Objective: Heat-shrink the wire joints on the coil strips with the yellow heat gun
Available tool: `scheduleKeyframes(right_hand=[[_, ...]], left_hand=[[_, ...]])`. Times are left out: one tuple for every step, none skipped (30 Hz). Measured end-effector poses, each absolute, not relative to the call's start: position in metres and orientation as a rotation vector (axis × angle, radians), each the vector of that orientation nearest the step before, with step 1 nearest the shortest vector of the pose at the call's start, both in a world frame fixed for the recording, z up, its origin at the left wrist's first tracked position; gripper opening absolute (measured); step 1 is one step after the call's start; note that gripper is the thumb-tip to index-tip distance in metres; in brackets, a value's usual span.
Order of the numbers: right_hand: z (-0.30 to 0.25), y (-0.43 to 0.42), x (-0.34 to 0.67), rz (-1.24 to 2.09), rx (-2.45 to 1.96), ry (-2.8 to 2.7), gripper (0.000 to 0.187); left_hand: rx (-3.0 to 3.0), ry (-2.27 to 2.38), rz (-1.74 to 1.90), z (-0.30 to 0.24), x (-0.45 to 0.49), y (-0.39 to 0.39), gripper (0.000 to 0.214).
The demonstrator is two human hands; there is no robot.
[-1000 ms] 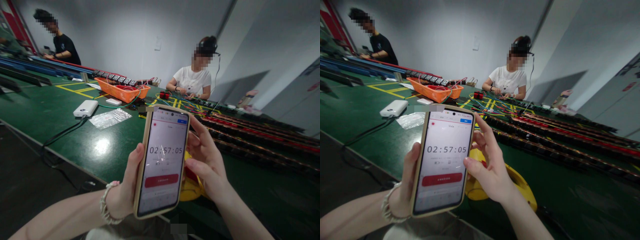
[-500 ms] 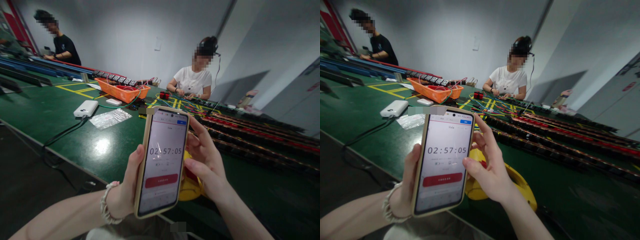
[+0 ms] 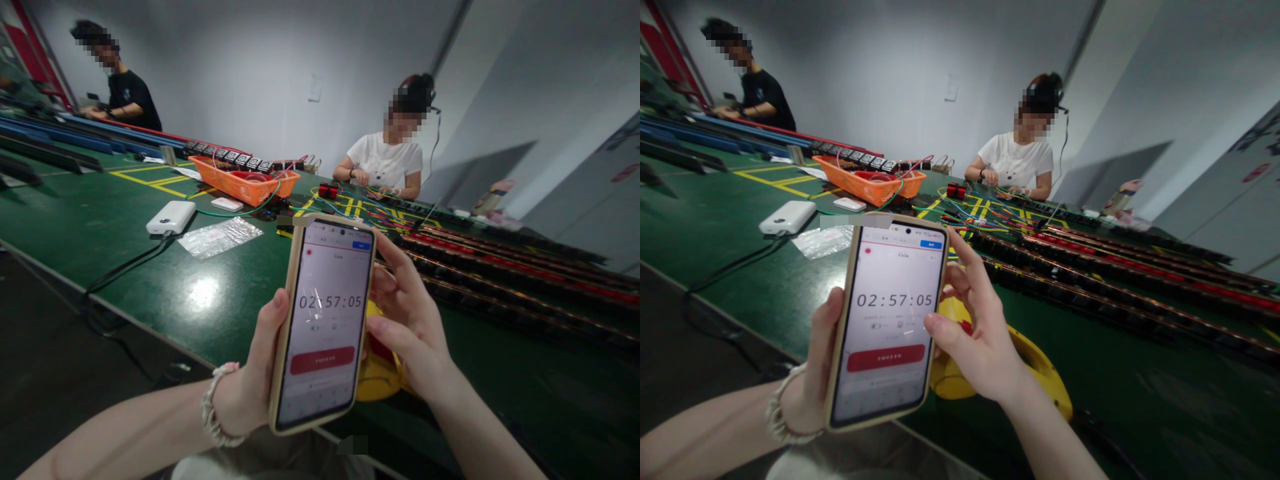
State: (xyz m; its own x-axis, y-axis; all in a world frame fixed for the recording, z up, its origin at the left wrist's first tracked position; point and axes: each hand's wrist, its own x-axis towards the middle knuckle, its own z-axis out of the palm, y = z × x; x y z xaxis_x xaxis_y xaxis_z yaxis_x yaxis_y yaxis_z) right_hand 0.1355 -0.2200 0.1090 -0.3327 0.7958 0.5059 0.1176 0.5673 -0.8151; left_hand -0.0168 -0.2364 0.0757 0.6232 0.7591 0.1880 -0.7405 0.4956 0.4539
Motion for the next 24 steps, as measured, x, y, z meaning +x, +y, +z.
scheduleKeyframes(right_hand=[[0.1088, -0.2199, 0.1355, 0.840, -0.750, -1.797, 0.067], [0.1087, -0.2198, 0.1355, 0.835, -0.750, -1.798, 0.066], [0.1085, -0.2198, 0.1354, 0.831, -0.751, -1.799, 0.066], [0.1084, -0.2198, 0.1354, 0.827, -0.754, -1.801, 0.066], [0.1084, -0.2198, 0.1353, 0.825, -0.758, -1.803, 0.067], [0.1084, -0.2198, 0.1352, 0.824, -0.760, -1.804, 0.067], [0.1084, -0.2199, 0.1352, 0.825, -0.761, -1.803, 0.067], [0.1084, -0.2199, 0.1352, 0.825, -0.761, -1.801, 0.067], [0.1085, -0.2199, 0.1351, 0.826, -0.760, -1.798, 0.066], [0.1086, -0.2199, 0.1352, 0.826, -0.760, -1.797, 0.067], [0.1087, -0.2199, 0.1352, 0.826, -0.760, -1.796, 0.067], [0.1088, -0.2198, 0.1353, 0.827, -0.761, -1.797, 0.067], [0.1089, -0.2198, 0.1354, 0.827, -0.762, -1.799, 0.067], [0.1090, -0.2198, 0.1355, 0.829, -0.764, -1.800, 0.067], [0.1091, -0.2197, 0.1355, 0.832, -0.764, -1.801, 0.067], [0.1091, -0.2197, 0.1355, 0.835, -0.763, -1.800, 0.067], [0.1091, -0.2197, 0.1355, 0.838, -0.759, -1.799, 0.067], [0.1090, -0.2197, 0.1354, 0.841, -0.755, -1.798, 0.067], [0.1090, -0.2197, 0.1352, 0.843, -0.753, -1.796, 0.067], [0.1089, -0.2198, 0.1351, 0.842, -0.753, -1.796, 0.067], [0.1089, -0.2197, 0.1350, 0.839, -0.755, -1.796, 0.067], [0.1088, -0.2197, 0.1350, 0.834, -0.759, -1.797, 0.067], [0.1088, -0.2196, 0.1350, 0.830, -0.762, -1.797, 0.067], [0.1087, -0.2195, 0.1352, 0.827, -0.764, -1.799, 0.067]], left_hand=[[0.532, 0.040, 0.909, 0.0757, -0.0173, -0.2365, 0.060], [0.532, 0.041, 0.908, 0.0758, -0.0177, -0.2366, 0.060], [0.534, 0.037, 0.907, 0.0760, -0.0179, -0.2370, 0.059], [0.534, 0.028, 0.909, 0.0764, -0.0181, -0.2374, 0.058], [0.532, 0.020, 0.910, 0.0766, -0.0180, -0.2378, 0.057], [0.532, 0.007, 0.912, 0.0768, -0.0179, -0.2381, 0.056], [0.535, -0.008, 0.916, 0.0768, -0.0177, -0.2383, 0.056], [0.537, -0.017, 0.921, 0.0765, -0.0176, -0.2384, 0.056], [0.540, -0.022, 0.924, 0.0761, -0.0174, -0.2383, 0.056], [0.540, -0.019, 0.924, 0.0756, -0.0173, -0.2381, 0.057], [0.542, -0.012, 0.922, 0.0752, -0.0173, -0.2378, 0.057], [0.543, -0.006, 0.919, 0.0750, -0.0172, -0.2375, 0.058], [0.546, 0.002, 0.913, 0.0751, -0.0172, -0.2373, 0.059], [0.551, 0.009, 0.908, 0.0754, -0.0171, -0.2372, 0.059], [0.557, 0.013, 0.910, 0.0759, -0.0171, -0.2372, 0.059], [0.562, 0.017, 0.915, 0.0766, -0.0170, -0.2374, 0.058], [0.566, 0.021, 0.918, 0.0772, -0.0170, -0.2377, 0.058], [0.568, 0.025, 0.919, 0.0776, -0.0171, -0.2380, 0.057], [0.569, 0.029, 0.923, 0.0778, -0.0172, -0.2383, 0.056], [0.568, 0.030, 0.923, 0.0776, -0.0173, -0.2383, 0.057], [0.565, 0.029, 0.919, 0.0771, -0.0175, -0.2381, 0.057], [0.560, 0.027, 0.911, 0.0763, -0.0177, -0.2376, 0.058], [0.549, 0.026, 0.904, 0.0754, -0.0179, -0.2370, 0.058], [0.539, 0.025, 0.896, 0.0744, -0.0181, -0.2362, 0.058]])
